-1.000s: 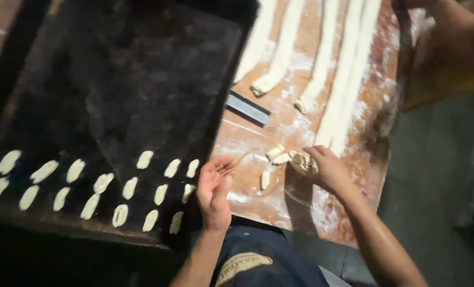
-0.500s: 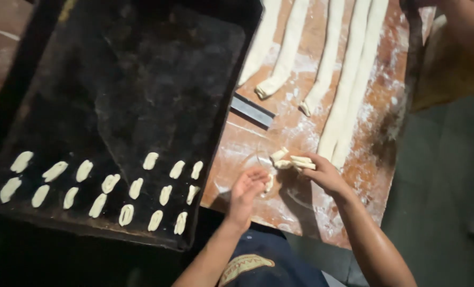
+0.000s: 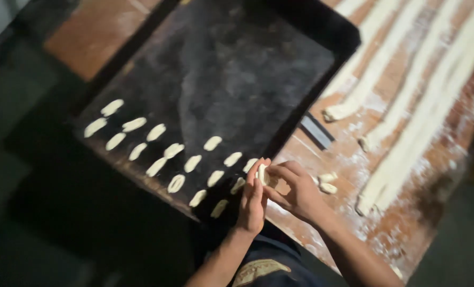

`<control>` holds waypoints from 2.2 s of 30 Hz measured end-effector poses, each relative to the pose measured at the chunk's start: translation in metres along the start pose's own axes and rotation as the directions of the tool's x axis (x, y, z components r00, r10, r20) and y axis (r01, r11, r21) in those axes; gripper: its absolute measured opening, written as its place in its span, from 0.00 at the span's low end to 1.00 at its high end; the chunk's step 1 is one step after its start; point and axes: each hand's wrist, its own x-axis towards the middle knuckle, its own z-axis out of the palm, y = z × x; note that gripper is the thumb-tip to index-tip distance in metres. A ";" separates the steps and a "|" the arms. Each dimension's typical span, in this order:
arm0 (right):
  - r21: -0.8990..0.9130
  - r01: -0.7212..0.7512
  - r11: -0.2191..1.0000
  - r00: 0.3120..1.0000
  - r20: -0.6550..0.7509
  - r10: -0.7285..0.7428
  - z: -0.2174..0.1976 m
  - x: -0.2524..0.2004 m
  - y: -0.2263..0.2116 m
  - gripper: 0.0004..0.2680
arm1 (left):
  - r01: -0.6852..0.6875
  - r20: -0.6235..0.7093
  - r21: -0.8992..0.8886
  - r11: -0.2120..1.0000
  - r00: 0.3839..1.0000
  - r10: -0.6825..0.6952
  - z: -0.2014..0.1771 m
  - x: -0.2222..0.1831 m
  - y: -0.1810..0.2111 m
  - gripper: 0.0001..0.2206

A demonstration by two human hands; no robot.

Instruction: The person takes small cut dough pieces one at a time, twists and shapes each piece by hand, and places it in rows on a black baking tray, gradually filling the tray while a coworker cuts dough ropes into pieces on the floured table.

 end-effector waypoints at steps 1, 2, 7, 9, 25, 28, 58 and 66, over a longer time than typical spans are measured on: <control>0.011 0.020 1.000 1.000 0.021 -0.021 0.006 0.010 -0.007 0.18 | -0.021 -0.024 -0.001 1.000 1.000 0.021 -0.007 -0.003 0.007 0.29; 0.053 -0.078 0.996 0.988 0.138 0.070 0.013 0.020 -0.015 0.17 | -0.088 -0.024 0.122 0.989 0.995 0.092 -0.013 -0.007 0.014 0.30; 0.130 -0.193 0.972 0.923 0.360 0.136 0.058 0.065 -0.030 0.14 | -0.176 -0.090 0.109 0.978 0.978 0.186 -0.050 -0.016 0.038 0.32; 0.334 -0.420 0.844 0.821 0.535 0.197 0.079 0.091 -0.029 0.14 | -0.217 -0.280 0.145 0.965 0.927 0.251 -0.069 -0.015 0.046 0.28; -0.123 0.570 0.813 0.774 0.413 -0.480 0.172 0.199 0.007 0.13 | -0.228 -0.440 -0.096 0.969 0.883 0.164 -0.143 -0.014 0.124 0.28; -0.008 0.249 0.969 0.893 0.389 -0.226 0.144 0.189 -0.027 0.18 | -0.302 -0.433 -0.111 0.947 0.872 0.228 -0.153 -0.004 0.107 0.21; 0.219 0.273 0.937 0.792 0.501 -0.348 0.144 0.248 -0.038 0.12 | -0.375 -0.664 -0.163 0.912 0.725 0.180 -0.142 0.052 0.117 0.23; 0.599 -0.327 0.731 0.587 0.735 -0.340 0.174 0.255 -0.021 0.10 | -0.474 -0.579 0.117 0.873 0.682 0.448 -0.160 0.065 0.115 0.28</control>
